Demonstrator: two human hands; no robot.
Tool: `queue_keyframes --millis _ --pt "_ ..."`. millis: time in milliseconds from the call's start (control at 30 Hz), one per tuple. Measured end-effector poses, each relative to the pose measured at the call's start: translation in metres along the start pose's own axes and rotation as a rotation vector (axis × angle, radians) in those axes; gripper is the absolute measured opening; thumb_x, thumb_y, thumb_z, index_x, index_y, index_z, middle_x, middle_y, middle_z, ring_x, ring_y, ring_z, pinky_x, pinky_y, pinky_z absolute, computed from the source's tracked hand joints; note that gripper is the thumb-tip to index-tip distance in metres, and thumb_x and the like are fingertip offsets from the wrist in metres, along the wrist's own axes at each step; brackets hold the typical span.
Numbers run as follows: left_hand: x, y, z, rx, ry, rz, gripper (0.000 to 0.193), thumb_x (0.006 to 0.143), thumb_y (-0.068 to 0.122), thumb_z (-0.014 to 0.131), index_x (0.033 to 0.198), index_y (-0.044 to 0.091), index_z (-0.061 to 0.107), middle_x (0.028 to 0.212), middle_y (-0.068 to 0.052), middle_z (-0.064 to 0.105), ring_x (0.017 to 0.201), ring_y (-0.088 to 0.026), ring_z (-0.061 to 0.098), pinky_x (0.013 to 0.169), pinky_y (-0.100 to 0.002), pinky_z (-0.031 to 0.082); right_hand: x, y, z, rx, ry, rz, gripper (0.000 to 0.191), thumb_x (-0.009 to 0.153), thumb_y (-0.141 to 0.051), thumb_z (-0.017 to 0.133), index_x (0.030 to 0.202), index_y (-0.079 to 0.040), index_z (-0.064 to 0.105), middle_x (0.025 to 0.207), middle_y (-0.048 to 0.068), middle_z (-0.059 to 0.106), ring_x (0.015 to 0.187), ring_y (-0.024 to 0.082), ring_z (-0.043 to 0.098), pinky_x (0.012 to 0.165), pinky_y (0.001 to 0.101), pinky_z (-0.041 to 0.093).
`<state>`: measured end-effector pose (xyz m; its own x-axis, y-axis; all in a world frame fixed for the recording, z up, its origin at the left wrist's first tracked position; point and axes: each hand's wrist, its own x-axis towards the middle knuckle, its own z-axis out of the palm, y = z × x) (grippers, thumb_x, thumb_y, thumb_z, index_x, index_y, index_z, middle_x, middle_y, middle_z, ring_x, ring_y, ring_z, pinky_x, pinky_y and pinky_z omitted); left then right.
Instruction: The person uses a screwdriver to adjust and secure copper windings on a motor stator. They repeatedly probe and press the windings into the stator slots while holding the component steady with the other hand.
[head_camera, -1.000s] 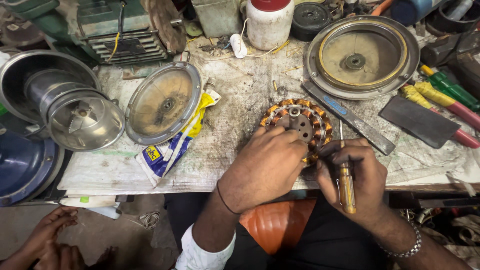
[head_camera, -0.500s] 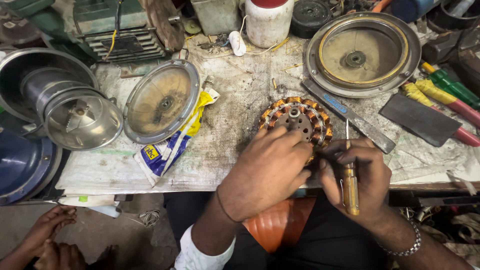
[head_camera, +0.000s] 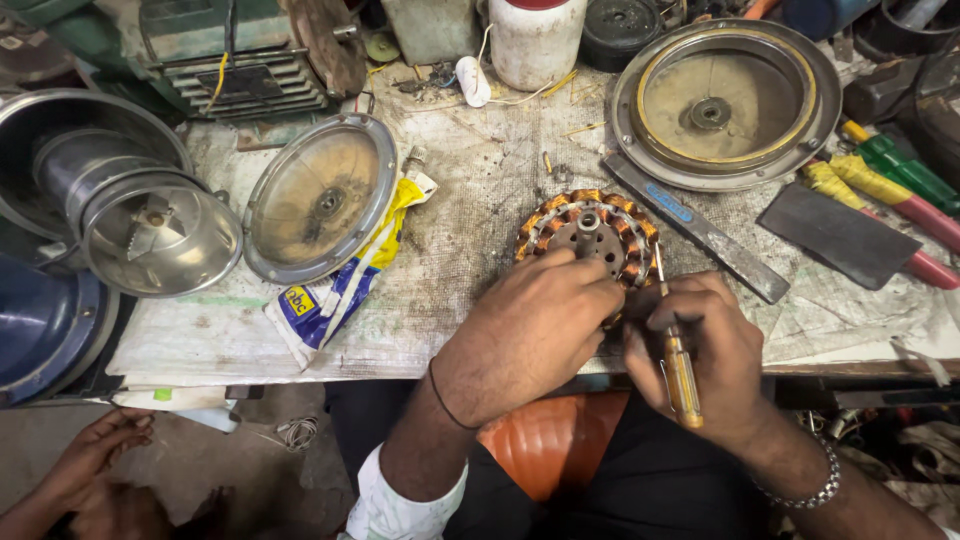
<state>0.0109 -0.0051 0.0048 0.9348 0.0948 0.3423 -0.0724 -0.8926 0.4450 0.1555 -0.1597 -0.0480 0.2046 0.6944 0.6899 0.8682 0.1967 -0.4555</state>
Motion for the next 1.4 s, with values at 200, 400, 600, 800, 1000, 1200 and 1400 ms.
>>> queue_keyframes --millis 200,400,600,800,1000,1200,1400 --pt "0.001 0.001 -0.001 -0.046 0.047 -0.001 0.033 0.074 0.017 0.076 0.101 0.000 0.070 0.104 -0.014 0.066 0.104 -0.034 0.063 0.094 -0.046 0.051 -0.005 0.003 -0.001 0.067 0.014 0.064 0.041 0.082 0.001 0.075 0.107 -0.005 0.043 0.097 0.012 0.067 0.087 0.019 0.067 0.078 0.0313 0.055" --pt "0.002 0.003 -0.004 -0.040 -0.033 -0.082 0.032 0.079 0.019 0.077 0.105 0.002 0.072 0.102 -0.012 0.067 0.103 -0.031 0.065 0.095 -0.045 0.051 -0.013 0.006 0.002 0.159 0.089 0.124 0.037 0.087 0.005 0.070 0.109 -0.005 0.042 0.101 0.013 0.061 0.090 0.015 0.066 0.081 0.0293 0.056" --pt "0.005 0.004 -0.002 -0.010 -0.081 -0.067 0.026 0.081 0.017 0.075 0.103 0.002 0.072 0.101 -0.011 0.068 0.104 -0.031 0.065 0.094 -0.045 0.052 -0.013 0.007 0.002 0.148 0.091 0.118 0.038 0.085 0.006 0.070 0.109 -0.005 0.042 0.100 0.013 0.061 0.091 0.015 0.068 0.081 0.0287 0.058" --pt "0.004 0.003 -0.002 -0.041 -0.050 -0.065 0.024 0.079 0.016 0.074 0.099 0.003 0.071 0.097 -0.012 0.067 0.102 -0.032 0.065 0.093 -0.046 0.052 -0.012 0.004 0.002 0.138 0.093 0.137 0.039 0.084 0.007 0.071 0.109 -0.004 0.043 0.101 0.014 0.061 0.092 0.017 0.067 0.083 0.0302 0.057" --pt "0.005 0.002 -0.001 -0.074 -0.048 -0.063 0.022 0.080 0.015 0.074 0.098 0.005 0.072 0.094 -0.012 0.066 0.099 -0.032 0.066 0.091 -0.046 0.052 -0.010 0.004 0.000 0.146 0.075 0.127 0.040 0.083 0.007 0.071 0.109 -0.003 0.043 0.101 0.014 0.062 0.092 0.018 0.068 0.081 0.0300 0.057" --pt "0.006 0.001 -0.002 -0.074 -0.065 -0.077 0.022 0.080 0.018 0.075 0.097 0.004 0.072 0.095 -0.011 0.065 0.099 -0.032 0.065 0.090 -0.047 0.052 -0.013 0.004 -0.002 0.178 0.032 0.160 0.041 0.082 0.002 0.075 0.109 -0.004 0.044 0.101 0.015 0.063 0.090 0.018 0.070 0.079 0.0300 0.058" --pt "0.004 -0.003 -0.001 -0.070 -0.080 -0.058 0.024 0.082 0.010 0.071 0.105 0.004 0.070 0.100 -0.011 0.065 0.102 -0.031 0.065 0.093 -0.046 0.052 -0.015 0.009 -0.002 -0.013 -0.038 -0.098 0.041 0.080 -0.004 0.083 0.102 -0.005 0.048 0.098 0.018 0.072 0.085 0.022 0.073 0.071 0.0312 0.059"
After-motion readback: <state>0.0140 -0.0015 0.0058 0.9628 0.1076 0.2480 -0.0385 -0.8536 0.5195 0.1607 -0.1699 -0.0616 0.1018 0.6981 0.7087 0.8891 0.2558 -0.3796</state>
